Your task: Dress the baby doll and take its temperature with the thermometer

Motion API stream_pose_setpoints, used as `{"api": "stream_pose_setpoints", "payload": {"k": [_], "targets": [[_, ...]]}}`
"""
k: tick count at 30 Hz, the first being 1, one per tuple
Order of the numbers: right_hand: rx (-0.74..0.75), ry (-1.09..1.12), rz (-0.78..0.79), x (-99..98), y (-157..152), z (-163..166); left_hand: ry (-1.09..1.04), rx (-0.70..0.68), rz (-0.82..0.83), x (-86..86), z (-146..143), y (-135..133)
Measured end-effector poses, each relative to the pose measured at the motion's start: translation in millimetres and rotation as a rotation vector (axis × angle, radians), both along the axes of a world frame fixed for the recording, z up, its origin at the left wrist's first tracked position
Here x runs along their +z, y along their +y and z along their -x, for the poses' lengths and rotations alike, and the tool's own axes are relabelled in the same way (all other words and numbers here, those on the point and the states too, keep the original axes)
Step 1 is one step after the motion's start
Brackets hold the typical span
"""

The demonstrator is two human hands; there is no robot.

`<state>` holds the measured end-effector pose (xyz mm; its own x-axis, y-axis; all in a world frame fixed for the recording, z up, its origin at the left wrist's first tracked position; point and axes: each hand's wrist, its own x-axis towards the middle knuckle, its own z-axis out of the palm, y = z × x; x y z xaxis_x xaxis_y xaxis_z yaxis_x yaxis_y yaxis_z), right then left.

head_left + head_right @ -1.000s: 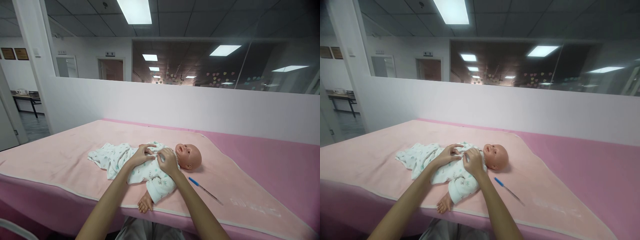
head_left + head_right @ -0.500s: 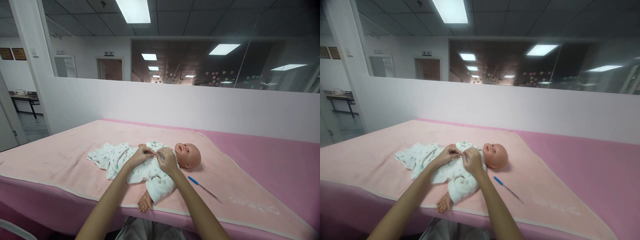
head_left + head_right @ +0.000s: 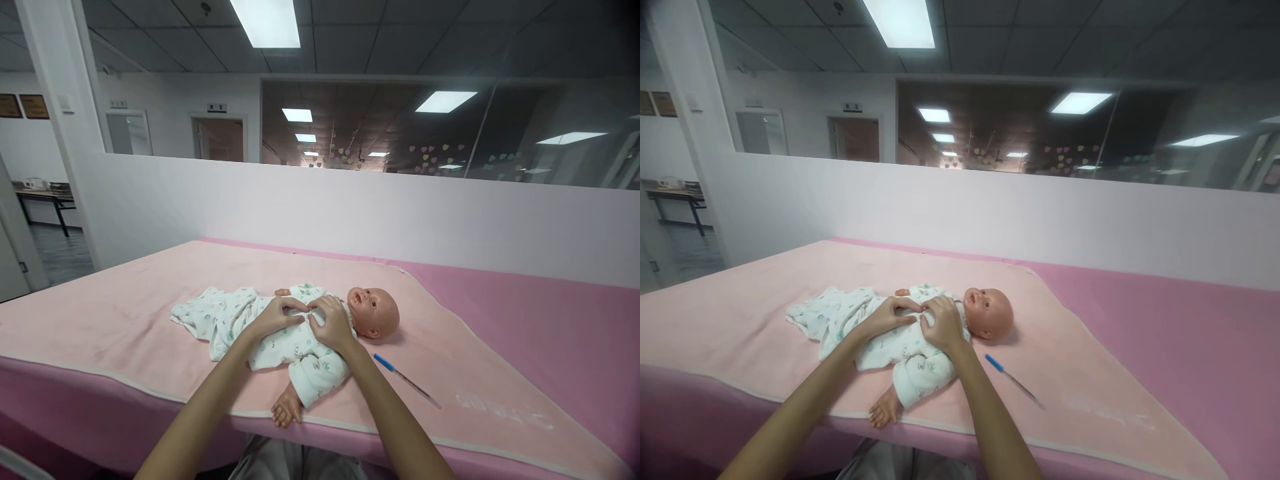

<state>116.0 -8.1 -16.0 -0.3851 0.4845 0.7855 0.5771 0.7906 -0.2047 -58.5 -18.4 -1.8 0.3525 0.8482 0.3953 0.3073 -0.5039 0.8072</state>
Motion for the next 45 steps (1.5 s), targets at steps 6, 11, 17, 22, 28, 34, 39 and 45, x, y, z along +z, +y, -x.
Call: {"api": "stream_pose_setpoints", "payload": {"k": [6,11,17,22,28,34,39,45], "targets": [[-0.058,-0.012,-0.037,1.0,-0.6,0.8,0.103,-0.047,0.018,4.0,17.0,-12.1],[-0.002,-0.068,-0.13,7.7,-9.9,8.6,0.17,0.035,-0.077,4.0,27.1,-18.7],[0.01,-0.118,-0.068,4.2,-14.6,21.8,0.262,0.225,-0.235,0.5,28.0,-30.2],[-0.025,-0.07,-0.009,1.8,-12.8,22.5,0.347,0.312,-0.319,-3.8,23.5,-36.6],[-0.034,-0.064,-0.023,0.9,-11.4,23.5,0.398,0.356,-0.363,-5.9,19.4,-36.3],[-0.028,-0.055,-0.005,-1.0,-9.4,23.1,0.393,0.316,-0.358,-5.7,20.1,-34.5],[-0.031,-0.066,0.007,-1.1,-9.1,22.4,0.335,0.303,-0.333,-8.3,21.8,-32.2],[-0.034,-0.068,0.023,-0.7,-9.0,21.7,0.206,0.297,-0.242,-9.3,22.4,-30.0]]}}
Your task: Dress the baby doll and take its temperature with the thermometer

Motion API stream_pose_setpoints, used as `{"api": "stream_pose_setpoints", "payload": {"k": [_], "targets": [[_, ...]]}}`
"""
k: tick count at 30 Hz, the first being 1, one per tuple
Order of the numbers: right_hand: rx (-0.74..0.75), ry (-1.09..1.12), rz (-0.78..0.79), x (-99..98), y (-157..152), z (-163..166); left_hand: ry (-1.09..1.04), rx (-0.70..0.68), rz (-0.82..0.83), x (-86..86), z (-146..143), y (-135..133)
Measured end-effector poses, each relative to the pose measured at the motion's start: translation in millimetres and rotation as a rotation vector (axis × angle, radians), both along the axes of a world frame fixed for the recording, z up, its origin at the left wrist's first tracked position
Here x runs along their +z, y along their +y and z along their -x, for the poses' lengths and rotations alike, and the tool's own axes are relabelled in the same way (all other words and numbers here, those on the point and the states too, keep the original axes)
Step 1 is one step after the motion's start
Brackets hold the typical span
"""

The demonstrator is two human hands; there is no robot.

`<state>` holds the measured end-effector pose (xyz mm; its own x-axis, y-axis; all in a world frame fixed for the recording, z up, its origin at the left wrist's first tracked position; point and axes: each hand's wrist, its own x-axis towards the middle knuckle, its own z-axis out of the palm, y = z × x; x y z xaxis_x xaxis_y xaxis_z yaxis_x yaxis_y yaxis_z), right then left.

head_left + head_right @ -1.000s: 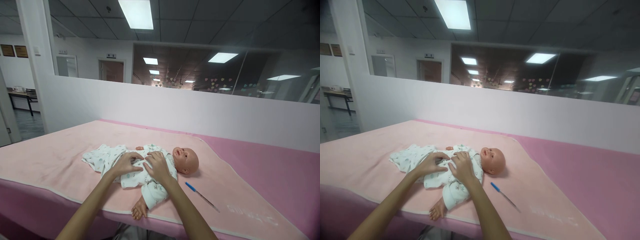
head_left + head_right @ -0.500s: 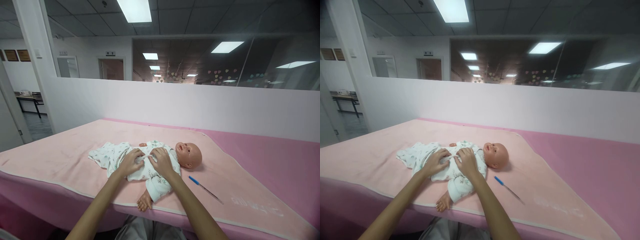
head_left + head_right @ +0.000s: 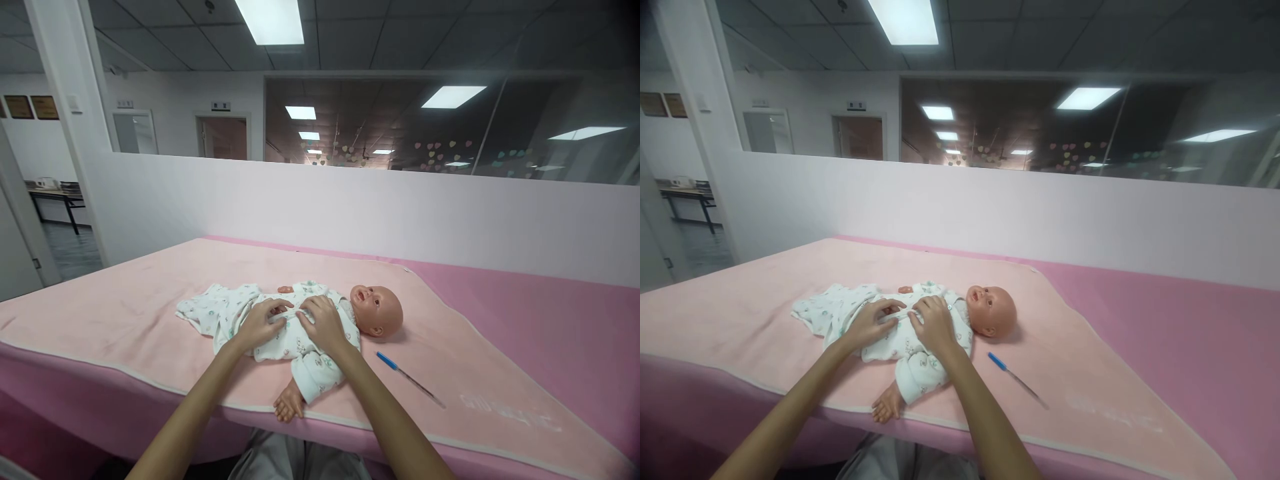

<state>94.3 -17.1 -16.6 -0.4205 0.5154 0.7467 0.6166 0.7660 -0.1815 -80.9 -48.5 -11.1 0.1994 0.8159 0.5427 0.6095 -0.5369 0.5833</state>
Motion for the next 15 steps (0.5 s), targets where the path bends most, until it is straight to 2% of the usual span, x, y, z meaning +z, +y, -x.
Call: {"api": "stream_pose_setpoints", "payload": {"k": [15], "targets": [[0.025,0.007,0.028,0.2,1.4,-0.6,-0.208,-0.129,0.124,5.8,-0.5,-3.8]]}}
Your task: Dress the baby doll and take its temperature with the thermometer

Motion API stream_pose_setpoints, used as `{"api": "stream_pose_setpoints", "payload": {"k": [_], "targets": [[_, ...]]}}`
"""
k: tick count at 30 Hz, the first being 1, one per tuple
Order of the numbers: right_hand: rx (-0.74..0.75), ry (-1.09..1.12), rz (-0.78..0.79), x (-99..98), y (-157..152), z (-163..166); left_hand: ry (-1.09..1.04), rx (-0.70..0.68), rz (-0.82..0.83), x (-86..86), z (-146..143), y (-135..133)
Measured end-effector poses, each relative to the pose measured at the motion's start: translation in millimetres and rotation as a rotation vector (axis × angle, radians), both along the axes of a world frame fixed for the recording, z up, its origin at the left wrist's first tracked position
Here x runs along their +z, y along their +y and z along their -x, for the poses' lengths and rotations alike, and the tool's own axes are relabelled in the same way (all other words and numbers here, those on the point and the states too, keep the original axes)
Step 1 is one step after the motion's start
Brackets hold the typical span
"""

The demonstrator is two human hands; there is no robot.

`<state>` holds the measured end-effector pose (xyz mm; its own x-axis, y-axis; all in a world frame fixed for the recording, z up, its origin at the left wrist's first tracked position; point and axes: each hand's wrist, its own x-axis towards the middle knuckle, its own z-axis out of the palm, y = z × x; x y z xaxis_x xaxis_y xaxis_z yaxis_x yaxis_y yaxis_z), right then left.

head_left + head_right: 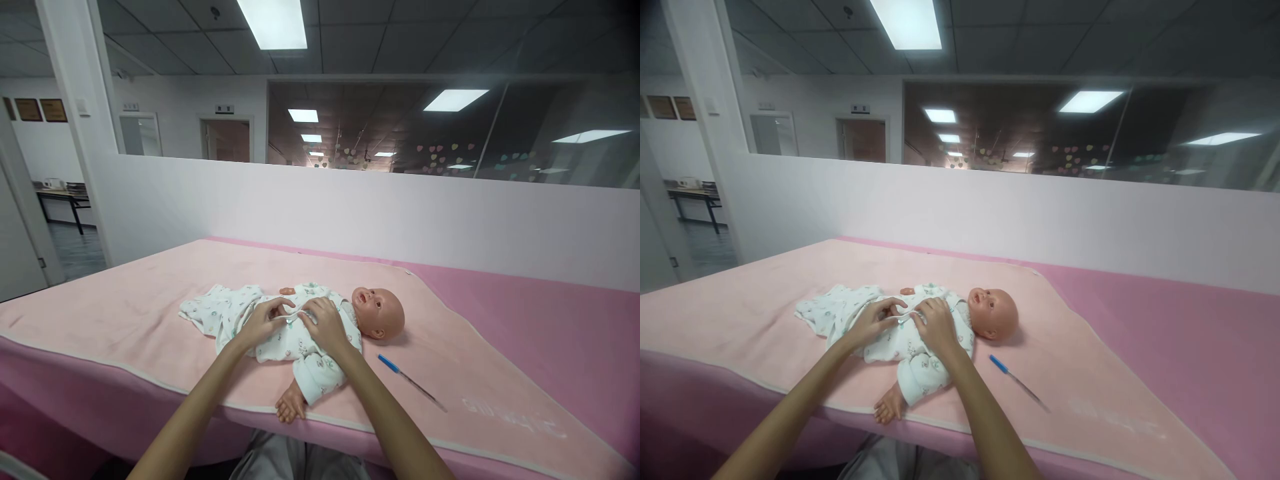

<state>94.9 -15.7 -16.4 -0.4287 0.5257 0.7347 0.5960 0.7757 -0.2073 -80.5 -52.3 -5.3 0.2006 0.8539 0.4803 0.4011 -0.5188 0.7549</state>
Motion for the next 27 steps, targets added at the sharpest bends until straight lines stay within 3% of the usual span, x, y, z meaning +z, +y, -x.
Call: {"api": "stream_pose_setpoints", "payload": {"k": [11,20,27], "targets": [[-0.025,0.023,0.001,-3.1,1.6,1.6,0.011,-0.026,0.0,-2.4,2.3,2.7],[-0.021,0.036,0.003,-2.3,-0.3,1.9,0.139,0.041,-0.034,0.0,0.6,1.2],[-0.031,0.043,0.008,-1.6,0.2,1.5,0.082,0.085,-0.067,-3.2,-0.2,0.8]]}}
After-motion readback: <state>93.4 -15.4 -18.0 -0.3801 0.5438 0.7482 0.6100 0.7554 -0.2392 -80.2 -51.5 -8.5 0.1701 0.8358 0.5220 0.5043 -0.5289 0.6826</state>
